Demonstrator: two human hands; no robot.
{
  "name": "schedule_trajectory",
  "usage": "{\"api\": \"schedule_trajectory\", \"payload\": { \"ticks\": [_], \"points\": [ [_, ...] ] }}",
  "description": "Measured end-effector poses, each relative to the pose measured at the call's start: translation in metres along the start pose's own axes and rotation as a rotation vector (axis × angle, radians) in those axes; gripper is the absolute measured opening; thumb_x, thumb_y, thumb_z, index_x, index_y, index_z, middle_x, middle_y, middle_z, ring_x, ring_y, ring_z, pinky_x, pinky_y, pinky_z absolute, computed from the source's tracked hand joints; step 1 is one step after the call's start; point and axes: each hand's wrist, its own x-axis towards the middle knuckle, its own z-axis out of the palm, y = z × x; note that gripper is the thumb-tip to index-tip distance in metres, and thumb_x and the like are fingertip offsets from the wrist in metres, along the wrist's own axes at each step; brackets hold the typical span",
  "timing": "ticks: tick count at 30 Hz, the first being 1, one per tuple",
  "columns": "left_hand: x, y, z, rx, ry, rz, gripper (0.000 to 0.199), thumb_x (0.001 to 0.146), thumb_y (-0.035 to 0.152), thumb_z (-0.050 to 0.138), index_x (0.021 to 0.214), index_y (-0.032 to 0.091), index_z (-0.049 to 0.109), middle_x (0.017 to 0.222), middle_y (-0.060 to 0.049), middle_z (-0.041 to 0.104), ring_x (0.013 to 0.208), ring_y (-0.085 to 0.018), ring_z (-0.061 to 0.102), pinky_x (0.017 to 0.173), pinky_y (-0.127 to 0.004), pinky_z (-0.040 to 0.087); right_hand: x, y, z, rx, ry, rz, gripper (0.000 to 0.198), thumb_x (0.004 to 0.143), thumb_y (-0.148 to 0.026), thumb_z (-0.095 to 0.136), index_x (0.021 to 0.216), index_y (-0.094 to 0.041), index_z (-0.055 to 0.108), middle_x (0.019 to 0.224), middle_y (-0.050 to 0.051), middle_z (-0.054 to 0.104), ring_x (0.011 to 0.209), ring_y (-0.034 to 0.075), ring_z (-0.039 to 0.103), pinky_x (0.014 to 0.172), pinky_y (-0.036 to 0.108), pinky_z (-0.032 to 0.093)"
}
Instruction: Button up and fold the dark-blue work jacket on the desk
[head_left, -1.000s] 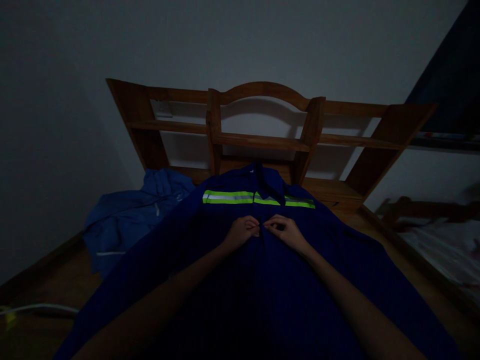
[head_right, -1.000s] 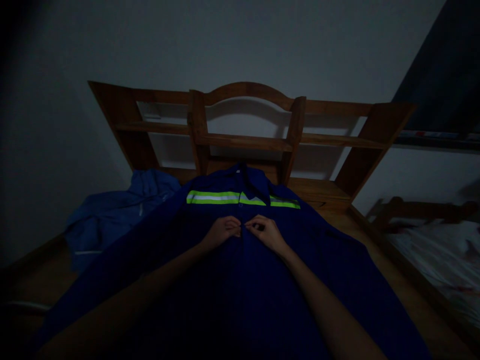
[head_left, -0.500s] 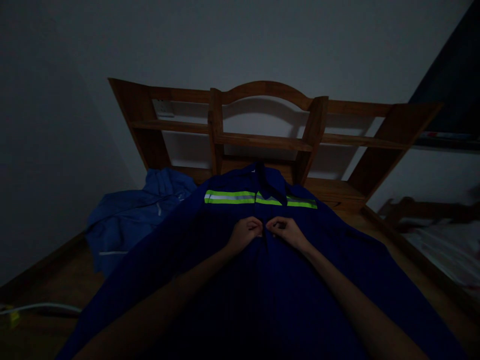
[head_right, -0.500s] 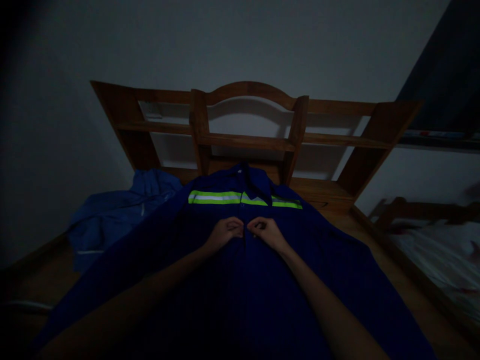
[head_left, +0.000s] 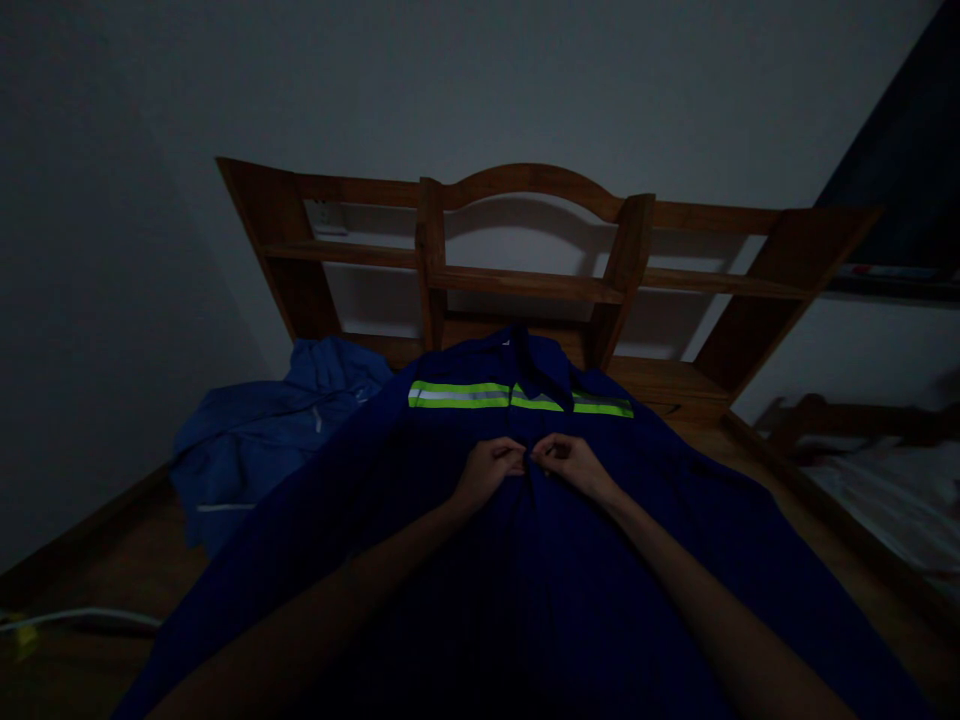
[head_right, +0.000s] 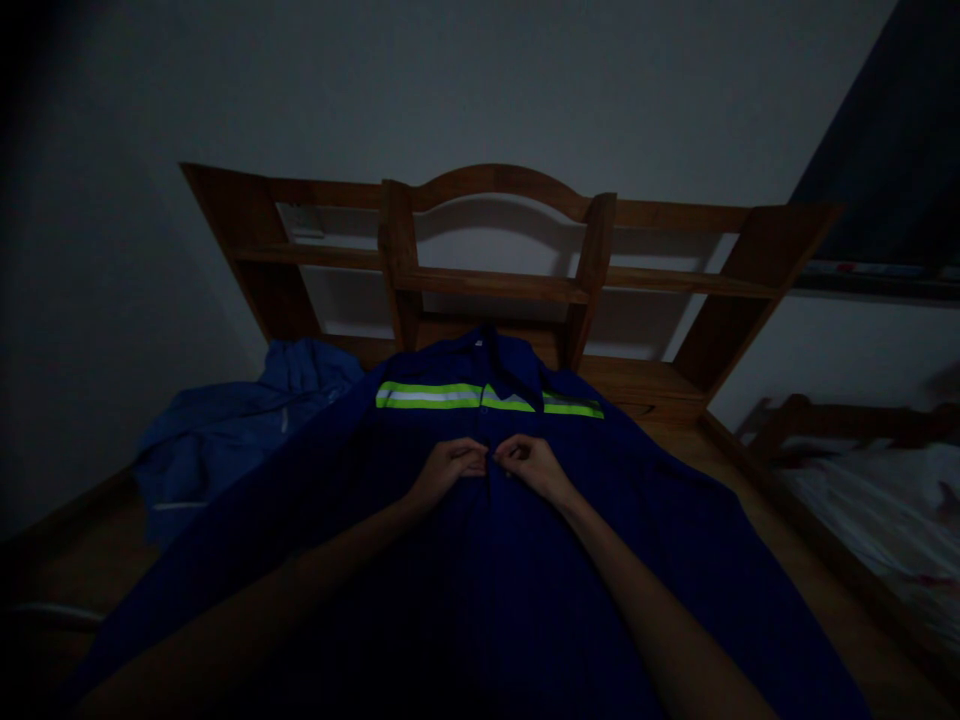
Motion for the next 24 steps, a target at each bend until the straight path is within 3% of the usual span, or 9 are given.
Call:
{"api": "schedule_trajectory", "payload": {
  "ticks": [7,16,24],
  "points": [
    [0.004,-0.008,-0.001,0.078,0.02,0.026,0.017,0.073,0.025,0.059,0.082,0.01,0.061,0.08,-0.007,0.063,0.074,-0.016,0.062,0.073,-0.031,0.053,0.001,0.005,0.0,-0.118,-0.038,-0.103,0.031,0.073,-0.036,0.063,0.089,-0.011,0.058,0.074,0.003,0.055,0.061,0.008,0.049,0.056,0.02,0.039],
    [0.003,-0.003,0.001,-0.008,0.099,-0.102,0.027,0.067,0.022,0.07,0.084,0.008,0.054,0.075,-0.007,0.06,0.066,-0.013,0.06,0.066,-0.028,0.053,-0.005,0.0,0.004,-0.339,0.003,-0.248,0.019,0.077,-0.028,0.058,0.091,-0.015,0.057,0.082,0.002,0.055,0.069,0.009,0.052,0.062,0.021,0.04],
    [0.003,-0.002,0.002,-0.047,0.128,-0.145,0.019,0.07,0.008,0.06,0.086,0.009,0.049,0.071,-0.005,0.058,0.062,-0.013,0.06,0.067,-0.029,0.052,-0.009,-0.011,0.008,-0.446,0.025,-0.286,0.015,0.078,-0.025,0.058,0.089,-0.016,0.056,0.085,0.002,0.054,0.069,0.009,0.051,0.062,0.021,0.04]
  ]
}}
